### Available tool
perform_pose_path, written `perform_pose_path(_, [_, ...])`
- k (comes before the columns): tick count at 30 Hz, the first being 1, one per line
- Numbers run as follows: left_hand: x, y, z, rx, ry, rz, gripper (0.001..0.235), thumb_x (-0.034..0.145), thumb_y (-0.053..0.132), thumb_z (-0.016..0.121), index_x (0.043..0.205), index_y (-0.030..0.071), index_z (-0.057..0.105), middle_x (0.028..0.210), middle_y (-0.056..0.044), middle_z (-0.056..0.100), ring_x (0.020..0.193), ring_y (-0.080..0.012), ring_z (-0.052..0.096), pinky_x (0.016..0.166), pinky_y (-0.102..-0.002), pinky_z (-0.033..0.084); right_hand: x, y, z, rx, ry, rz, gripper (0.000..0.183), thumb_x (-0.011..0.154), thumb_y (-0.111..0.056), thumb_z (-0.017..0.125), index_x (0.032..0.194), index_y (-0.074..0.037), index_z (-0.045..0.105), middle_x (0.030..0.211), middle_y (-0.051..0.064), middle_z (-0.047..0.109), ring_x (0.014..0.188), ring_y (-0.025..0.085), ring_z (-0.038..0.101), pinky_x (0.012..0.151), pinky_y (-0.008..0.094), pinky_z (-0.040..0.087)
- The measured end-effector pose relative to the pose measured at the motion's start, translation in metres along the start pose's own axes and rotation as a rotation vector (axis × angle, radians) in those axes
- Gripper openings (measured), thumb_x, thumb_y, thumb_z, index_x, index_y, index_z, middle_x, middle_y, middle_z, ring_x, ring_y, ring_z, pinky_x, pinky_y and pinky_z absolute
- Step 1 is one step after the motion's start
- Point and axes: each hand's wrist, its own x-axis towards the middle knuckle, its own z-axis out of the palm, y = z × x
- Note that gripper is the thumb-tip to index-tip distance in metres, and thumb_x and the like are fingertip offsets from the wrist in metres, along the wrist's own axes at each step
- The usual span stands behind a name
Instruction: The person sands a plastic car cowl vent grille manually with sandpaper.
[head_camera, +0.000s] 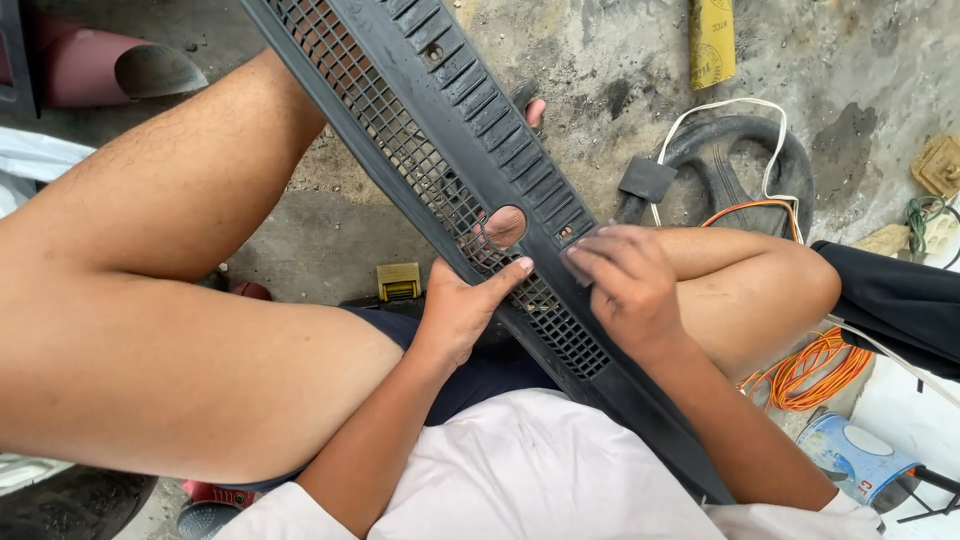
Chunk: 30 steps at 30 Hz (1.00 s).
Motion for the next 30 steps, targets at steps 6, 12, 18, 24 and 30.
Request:
perform_pose_path(6, [0.004,-0.006,-0.001,0.010,0.054,-0.026,0.084,0.080,0.026,0.092,0.142,-0.012,0.051,0.122,-0.028,0.070,0.111,-0.0367,0.071,0.083,-0.053,0.065,0.008,0.012,-0.001,-0.057,0.021,-0.050,0.032,0.095,0.004,0.054,0.097,-0.011,0.082,0.096,0.005,0.075,0.093,0.032,0.070,0.087,0.042,0.055])
perform_pose_path(12, [0.006,0.004,0.004,0.026,0.074,-0.071,0.093,0.075,0.034,0.093,0.141,-0.014,0.048,0.121,-0.029,0.068,0.109,-0.0338,0.071,0.086,-0.052,0.063,0.016,0.013,-0.003,-0.231,0.002,-0.107,0.030,0.096,-0.003,0.057,0.091,-0.022,0.080,0.094,-0.006,0.074,0.097,0.021,0.069,0.088,0.034,0.044])
perform_pose_path(18, [0.011,-0.013,0.002,-0.010,0.106,-0.026,0.077,0.075,0.025,0.095,0.135,-0.010,0.061,0.117,-0.026,0.074,0.110,-0.0372,0.072,0.082,-0.053,0.062,0.022,0.008,-0.005,-0.098,0.041,-0.037,0.035,0.094,0.006,0.057,0.093,-0.016,0.083,0.093,-0.002,0.075,0.093,0.026,0.069,0.084,0.035,0.050])
perform_pose_path(24, [0.009,-0.010,0.002,-0.015,0.118,-0.012,0.074,0.074,0.026,0.096,0.133,-0.006,0.065,0.117,-0.025,0.075,0.112,-0.0390,0.072,0.083,-0.055,0.062,0.009,0.021,0.001,-0.174,0.017,-0.041,0.029,0.089,-0.005,0.060,0.095,-0.024,0.082,0.094,-0.005,0.072,0.097,0.024,0.068,0.087,0.037,0.040])
perform_pose_path(30, [0.008,-0.015,-0.001,-0.041,0.075,-0.003,0.079,0.077,0.026,0.094,0.140,-0.007,0.060,0.127,-0.028,0.071,0.121,-0.0434,0.068,0.092,-0.060,0.059,0.009,0.006,0.005,-0.171,0.026,-0.124,0.031,0.088,0.002,0.061,0.089,-0.022,0.081,0.092,-0.006,0.072,0.095,0.021,0.067,0.085,0.037,0.042])
